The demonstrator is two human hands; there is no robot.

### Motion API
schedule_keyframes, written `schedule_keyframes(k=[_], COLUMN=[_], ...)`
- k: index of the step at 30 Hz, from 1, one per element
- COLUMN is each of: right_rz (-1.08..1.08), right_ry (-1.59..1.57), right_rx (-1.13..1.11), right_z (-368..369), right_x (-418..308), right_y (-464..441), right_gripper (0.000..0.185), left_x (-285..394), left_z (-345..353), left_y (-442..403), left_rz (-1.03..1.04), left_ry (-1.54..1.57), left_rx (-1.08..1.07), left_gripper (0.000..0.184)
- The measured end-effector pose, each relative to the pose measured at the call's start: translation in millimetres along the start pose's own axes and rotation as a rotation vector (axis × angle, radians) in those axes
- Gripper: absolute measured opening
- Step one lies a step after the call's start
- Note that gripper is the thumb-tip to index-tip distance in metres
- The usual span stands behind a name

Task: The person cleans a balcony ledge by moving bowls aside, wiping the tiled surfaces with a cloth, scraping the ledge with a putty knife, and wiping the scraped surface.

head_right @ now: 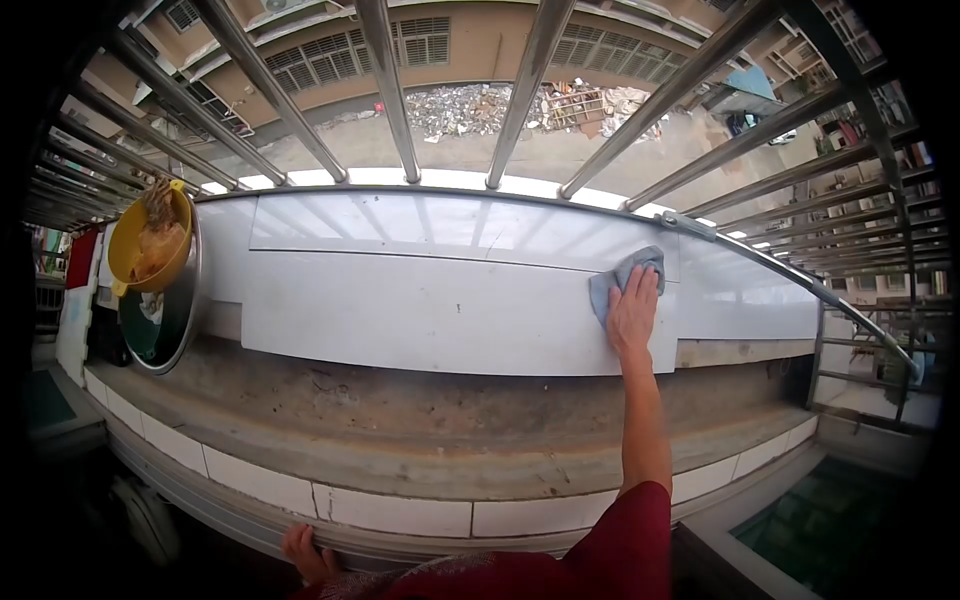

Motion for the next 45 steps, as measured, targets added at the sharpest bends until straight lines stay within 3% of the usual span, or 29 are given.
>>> schedule_keyframes(k=[3, 5, 8, 11, 13, 15, 19, 21, 24, 25, 27, 30, 31, 34, 37, 41, 44, 45], right_rz=[0.254, 0.287, 0.043, -0.114, -0.247, -0.183, -0.482, -0.240, 0.122, 0.243, 0.322, 0.204, 0.031, -0.252, -0.297, -0.549, -0.666, -0.609], right_ry=[0.030, 0.011, 0.043, -0.126, -0.199, -0.205, -0.227, -0.143, -0.024, -0.057, -0.063, 0.077, 0.154, -0.119, -0.248, -0.302, -0.279, -0.255], right_rx=[-0.113, -0.058, 0.175, 0.150, 0.141, 0.143, 0.091, 0.155, 0.066, -0.042, -0.042, 0.106, 0.186, 0.174, 0.189, 0.123, 0.079, 0.078], right_z=[17.6, 32.6, 27.8, 12.4, 13.1, 11.5, 1.3, 1.9, 8.1, -4.8, 7.9, 32.4, 30.5, 13.1, 11.2, 11.2, 2.4, -0.3], right_x=[86.0, 78.7, -66.9, -216.7, -279.9, -299.7, -251.2, -169.3, -26.1, -1.4, 33.9, -18.1, -69.5, -224.7, -312.2, -352.0, -308.9, -279.6], right_y=[-46.6, -79.5, -87.7, -62.0, -53.5, -54.6, -45.8, -51.5, -61.1, -58.4, -65.4, -78.6, -77.2, -56.9, -47.9, -37.6, -39.4, -40.5], right_gripper=[0.060, 0.059, 0.062, 0.064, 0.065, 0.062, 0.054, 0.054, 0.057, 0.058, 0.059, 0.059, 0.058, 0.056, 0.055, 0.050, 0.046, 0.044], left_x=[0.2, 3.5, 7.7, 10.7, 11.1, 2.2, 2.2, -1.8, -1.6, 0.1, 4.4, 7.7, 8.8, 9.5, 3.8, -0.1, 12.8, 14.1], left_z=[2.0, -1.8, -4.5, -8.3, -13.8, -5.8, 1.0, 5.9, 4.0, 1.4, -3.6, -10.8, -12.6, -10.2, -4.2, -0.5, -11.1, -11.6], left_y=[-1.8, -3.1, -6.5, -7.1, -9.9, -3.3, 2.9, 6.1, 5.2, 1.8, 0.4, -3.9, -4.4, -5.6, -2.5, 0.8, -6.4, -6.9], left_rz=[-0.003, -0.008, -0.005, 0.034, 0.061, 0.035, 0.005, 0.002, -0.016, -0.026, -0.014, 0.019, 0.034, 0.013, 0.049, 0.028, 0.049, 0.057], left_ry=[-0.010, -0.004, 0.001, -0.030, -0.087, -0.050, -0.038, -0.031, -0.003, 0.011, 0.036, 0.044, 0.042, 0.010, -0.009, -0.034, -0.017, -0.014], left_rx=[-0.002, -0.002, 0.001, 0.018, 0.030, 0.041, 0.049, 0.058, 0.035, 0.027, 0.043, 0.076, 0.086, 0.032, 0.053, 0.075, 0.079, 0.081], left_gripper=[0.048, 0.048, 0.047, 0.045, 0.044, 0.045, 0.044, 0.043, 0.041, 0.040, 0.039, 0.038, 0.038, 0.045, 0.044, 0.044, 0.037, 0.037])
Point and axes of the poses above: each hand's wrist, its own y-axis away from the middle knuckle, its own z-axis out of the palm, x = y × z, the point moved 9 cm from there along -y, towards the middle knuckle, and after that the axes turned 11 degrees about -x, right-handed, at the moved point
